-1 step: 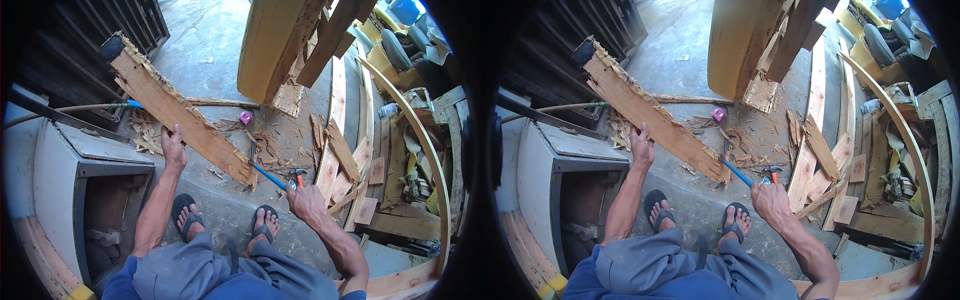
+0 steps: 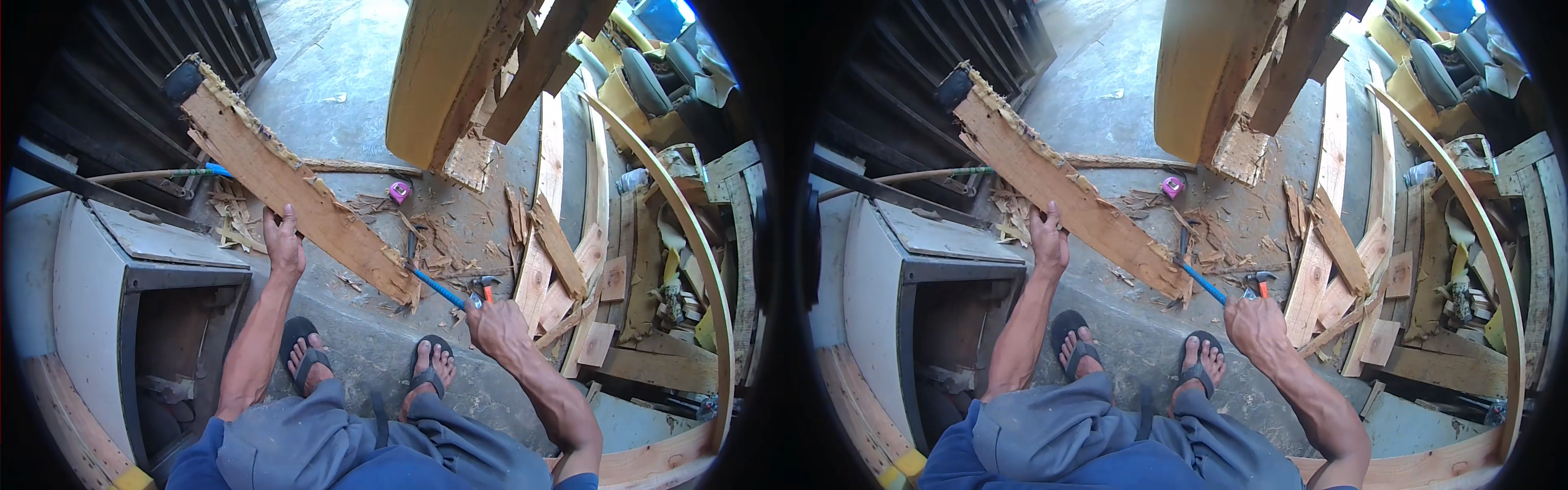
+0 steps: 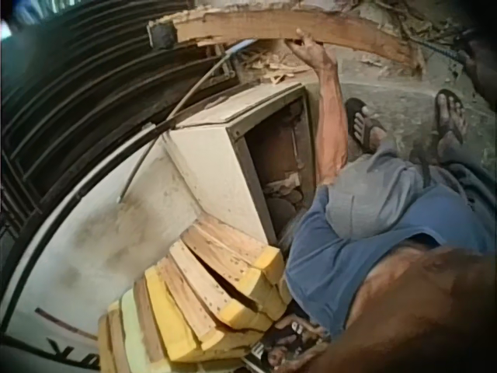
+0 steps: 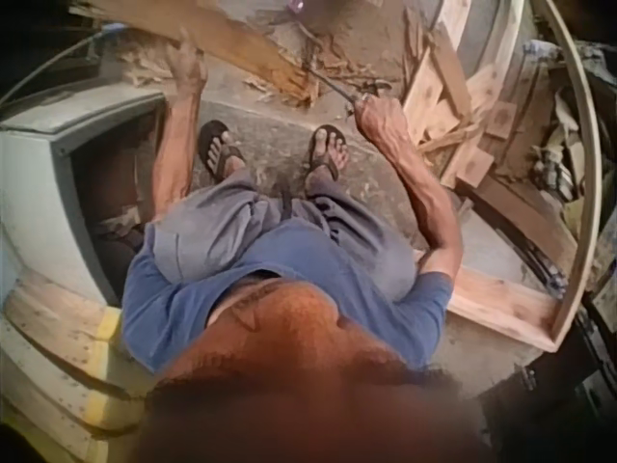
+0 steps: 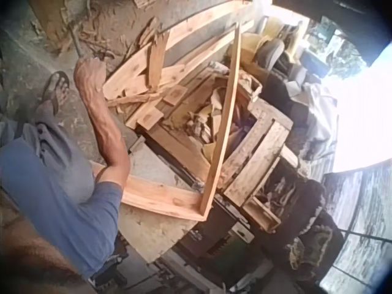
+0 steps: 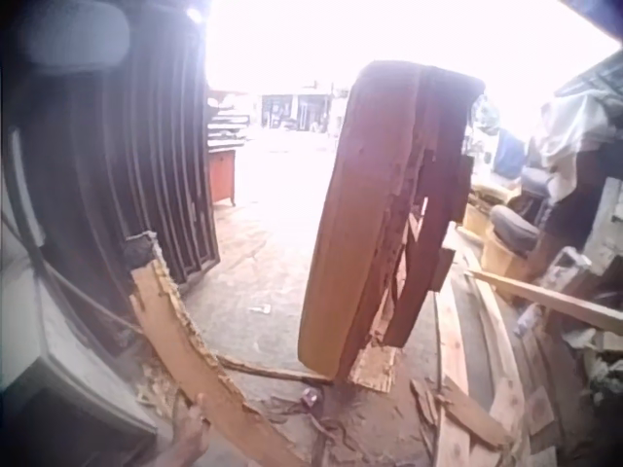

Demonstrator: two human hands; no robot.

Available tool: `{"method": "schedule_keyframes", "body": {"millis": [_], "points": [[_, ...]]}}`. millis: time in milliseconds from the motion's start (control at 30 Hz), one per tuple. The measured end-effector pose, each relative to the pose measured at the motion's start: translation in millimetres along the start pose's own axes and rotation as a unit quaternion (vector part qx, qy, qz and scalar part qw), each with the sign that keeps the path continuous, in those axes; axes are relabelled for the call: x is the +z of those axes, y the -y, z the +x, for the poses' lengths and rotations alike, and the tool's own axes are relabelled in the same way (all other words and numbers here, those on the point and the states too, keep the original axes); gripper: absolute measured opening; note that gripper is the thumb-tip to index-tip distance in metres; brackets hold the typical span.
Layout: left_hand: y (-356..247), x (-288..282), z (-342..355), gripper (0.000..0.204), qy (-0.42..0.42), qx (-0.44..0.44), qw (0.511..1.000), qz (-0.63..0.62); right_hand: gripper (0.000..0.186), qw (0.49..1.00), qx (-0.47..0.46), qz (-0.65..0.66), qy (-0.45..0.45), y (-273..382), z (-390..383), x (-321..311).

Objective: The person uses a hammer and a crowbar to dismantle a large piece of wooden furniture. They repeatedly pry and strike the wooden frame to separate planks and structural components, creating a pile of debris on the floor.

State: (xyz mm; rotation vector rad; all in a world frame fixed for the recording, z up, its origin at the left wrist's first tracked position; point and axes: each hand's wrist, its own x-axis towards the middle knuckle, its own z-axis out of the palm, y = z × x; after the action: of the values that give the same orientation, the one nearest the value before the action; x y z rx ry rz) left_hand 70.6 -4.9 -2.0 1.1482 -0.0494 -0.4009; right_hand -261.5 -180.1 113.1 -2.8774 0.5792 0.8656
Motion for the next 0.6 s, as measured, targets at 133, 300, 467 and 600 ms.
{"method": "schedule_keyframes", "body": {"millis": [133,300,467,600], "points": [[16,-16,9,0.036,0.000,0.005,1.000,-0.002,0.030,1.000,-0.003,-0.022,0.017,2,10,-4],[20,-26,12,0.041,-0.006,-0.012,1.000,0.004,0.031,0.999,-0.016,-0.036,0.017,6,13,-9],[22,-33,14,0.042,-0.009,-0.026,1.000,0.007,0.031,0.999,-0.015,-0.031,0.006,12,10,-22],[27,-36,18,0.043,-0.002,-0.011,1.000,0.021,0.031,1.000,-0.012,-0.025,-0.008,13,6,-27]]}}
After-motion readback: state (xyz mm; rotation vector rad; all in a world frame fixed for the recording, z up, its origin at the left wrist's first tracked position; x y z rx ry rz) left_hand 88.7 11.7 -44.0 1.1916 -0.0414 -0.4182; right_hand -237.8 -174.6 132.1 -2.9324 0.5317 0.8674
